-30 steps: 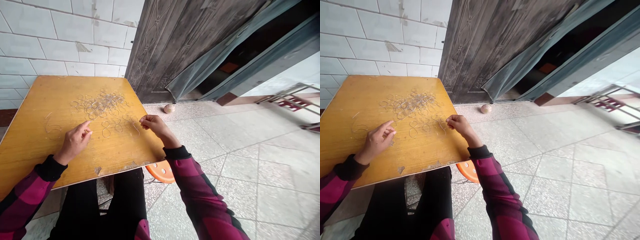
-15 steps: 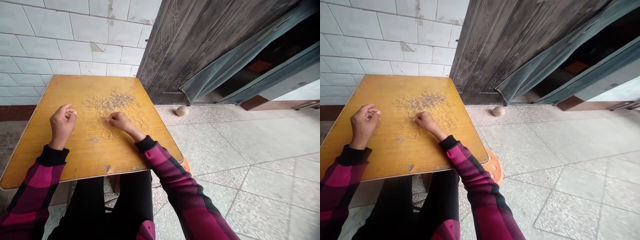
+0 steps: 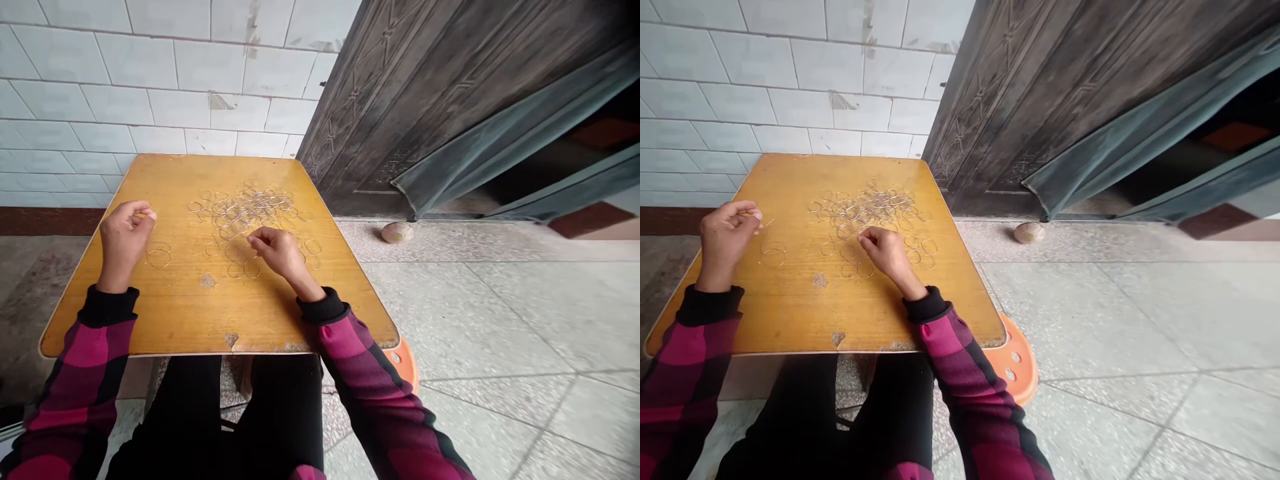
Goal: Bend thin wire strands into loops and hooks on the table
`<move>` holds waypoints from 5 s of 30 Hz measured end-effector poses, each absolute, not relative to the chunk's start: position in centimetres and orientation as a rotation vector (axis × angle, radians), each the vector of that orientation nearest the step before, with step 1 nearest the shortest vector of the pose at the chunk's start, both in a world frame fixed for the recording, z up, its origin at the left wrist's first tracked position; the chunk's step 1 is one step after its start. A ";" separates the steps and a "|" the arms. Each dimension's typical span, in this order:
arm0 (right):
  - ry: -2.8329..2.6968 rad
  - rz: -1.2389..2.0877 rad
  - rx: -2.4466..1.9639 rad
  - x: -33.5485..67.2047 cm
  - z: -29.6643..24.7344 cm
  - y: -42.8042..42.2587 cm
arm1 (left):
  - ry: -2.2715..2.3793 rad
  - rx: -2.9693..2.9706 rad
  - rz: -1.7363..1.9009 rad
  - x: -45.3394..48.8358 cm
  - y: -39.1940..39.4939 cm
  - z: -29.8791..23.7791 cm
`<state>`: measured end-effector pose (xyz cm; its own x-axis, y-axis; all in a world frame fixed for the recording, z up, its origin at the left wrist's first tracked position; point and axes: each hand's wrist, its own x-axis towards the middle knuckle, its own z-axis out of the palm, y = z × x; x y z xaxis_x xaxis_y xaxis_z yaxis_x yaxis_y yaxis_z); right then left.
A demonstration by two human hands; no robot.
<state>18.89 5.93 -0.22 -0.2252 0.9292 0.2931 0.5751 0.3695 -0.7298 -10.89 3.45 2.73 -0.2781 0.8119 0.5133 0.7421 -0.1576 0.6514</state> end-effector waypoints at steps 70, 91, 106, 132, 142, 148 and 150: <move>-1.476 1.586 -0.815 17.2 -0.7 4.3 | 1.115 1.076 1.544 -4.2 1.4 3.8; -1.517 1.310 -0.763 17.3 -0.6 4.3 | 0.864 0.805 0.900 -3.1 1.0 -0.6; -1.217 1.673 -0.777 15.2 -2.5 3.6 | 1.008 0.841 1.204 -2.0 0.4 0.0; -1.224 1.883 -0.779 14.7 -2.6 3.0 | 1.089 1.140 1.257 -1.9 0.2 -0.1; -1.449 1.246 -0.680 14.8 -2.5 2.8 | 1.220 1.390 1.212 -2.7 0.9 -1.4; -1.659 0.813 -0.624 15.1 -2.6 2.6 | 1.400 1.821 1.595 -3.0 0.3 -0.6; -1.723 0.655 -0.653 15.3 -2.4 2.5 | 1.446 1.990 1.727 -3.2 -0.1 -0.3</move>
<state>15.28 2.48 -2.40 -0.2221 0.7151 0.6628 0.0942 0.6923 -0.7154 -3.16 -0.05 -0.26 -0.1180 0.7117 0.6925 0.5565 -0.5302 0.6397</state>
